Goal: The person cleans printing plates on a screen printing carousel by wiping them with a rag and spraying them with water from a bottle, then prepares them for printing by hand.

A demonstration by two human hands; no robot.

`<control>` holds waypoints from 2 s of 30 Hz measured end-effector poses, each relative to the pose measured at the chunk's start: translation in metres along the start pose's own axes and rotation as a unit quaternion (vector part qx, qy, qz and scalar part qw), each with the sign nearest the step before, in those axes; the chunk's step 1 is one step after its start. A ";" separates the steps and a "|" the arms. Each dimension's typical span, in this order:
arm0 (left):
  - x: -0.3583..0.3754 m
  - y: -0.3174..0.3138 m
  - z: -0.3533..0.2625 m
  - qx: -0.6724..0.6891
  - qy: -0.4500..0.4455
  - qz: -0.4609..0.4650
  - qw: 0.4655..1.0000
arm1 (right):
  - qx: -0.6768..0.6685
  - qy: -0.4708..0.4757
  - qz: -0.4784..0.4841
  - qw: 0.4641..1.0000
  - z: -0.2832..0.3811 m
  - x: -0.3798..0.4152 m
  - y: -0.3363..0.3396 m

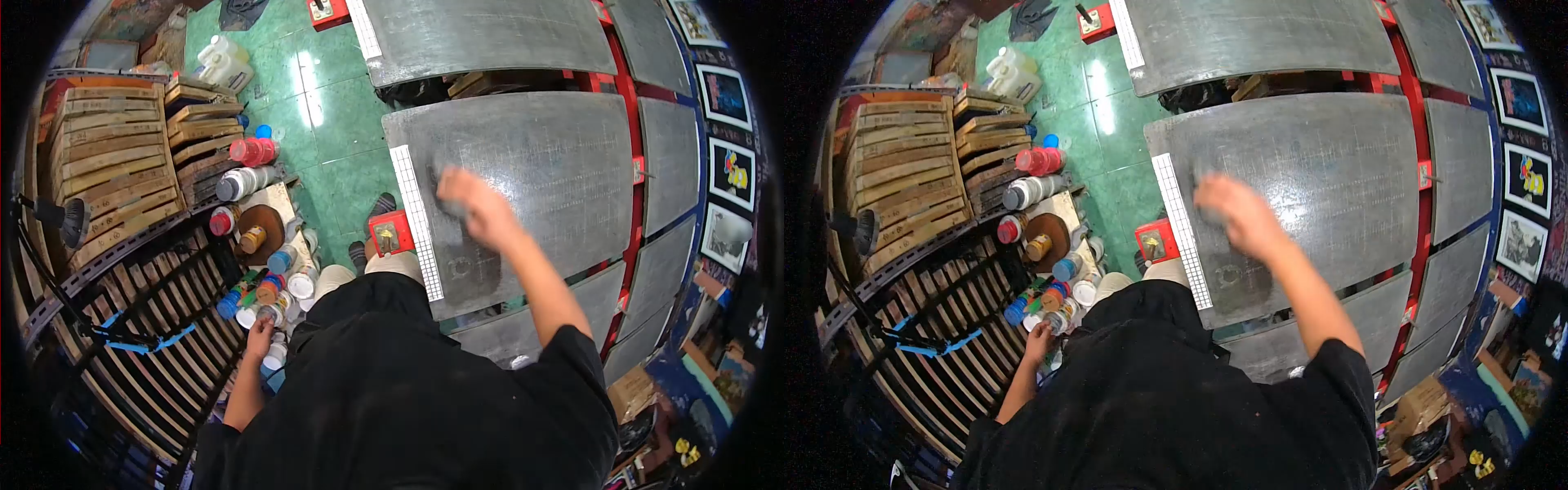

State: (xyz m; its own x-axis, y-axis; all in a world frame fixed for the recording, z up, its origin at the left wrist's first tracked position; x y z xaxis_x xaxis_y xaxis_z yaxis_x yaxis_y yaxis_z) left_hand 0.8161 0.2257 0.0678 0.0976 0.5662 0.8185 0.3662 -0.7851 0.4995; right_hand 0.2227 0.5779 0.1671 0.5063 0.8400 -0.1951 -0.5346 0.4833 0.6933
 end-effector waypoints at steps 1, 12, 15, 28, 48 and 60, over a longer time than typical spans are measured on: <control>-0.007 0.000 0.009 -0.003 -0.012 0.010 1.000 | 0.016 -0.017 0.071 0.997 0.004 0.028 -0.015; 0.022 -0.032 -0.221 -0.155 -0.225 0.026 0.962 | -0.093 -0.073 -0.304 0.945 -0.061 -0.149 -0.024; 0.033 -0.051 -0.274 -0.226 -0.309 0.068 0.921 | -0.072 -0.109 -0.336 0.933 -0.041 -0.113 -0.008; 0.008 -0.288 -0.481 0.278 -0.024 0.132 0.951 | 0.187 -0.148 -0.288 0.927 -0.096 -0.052 0.003; 0.039 -0.343 -0.544 0.066 0.045 -0.428 0.900 | 0.186 -0.276 -0.290 0.897 -0.102 0.062 0.052; 0.043 -0.337 -0.547 0.089 0.070 -0.380 0.918 | 0.309 -0.342 -0.250 0.852 -0.075 0.006 0.007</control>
State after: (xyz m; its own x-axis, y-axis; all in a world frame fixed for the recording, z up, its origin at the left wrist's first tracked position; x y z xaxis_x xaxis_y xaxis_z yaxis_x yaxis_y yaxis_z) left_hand 0.1908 0.3778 0.0897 -0.3641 0.8858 0.2879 0.4263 -0.1163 0.8971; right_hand 0.1708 0.6046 0.1189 0.9550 0.1252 -0.2690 0.2139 0.3380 0.9165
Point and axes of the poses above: each hand's wrist, its own x-axis away from the middle knuckle, its own y-axis out of the back of the hand, z = x × y, the point moved 1 cm from there along -x, towards the middle knuckle, and after that the axes turned 8 degrees about -z, right-handed, at the moved point
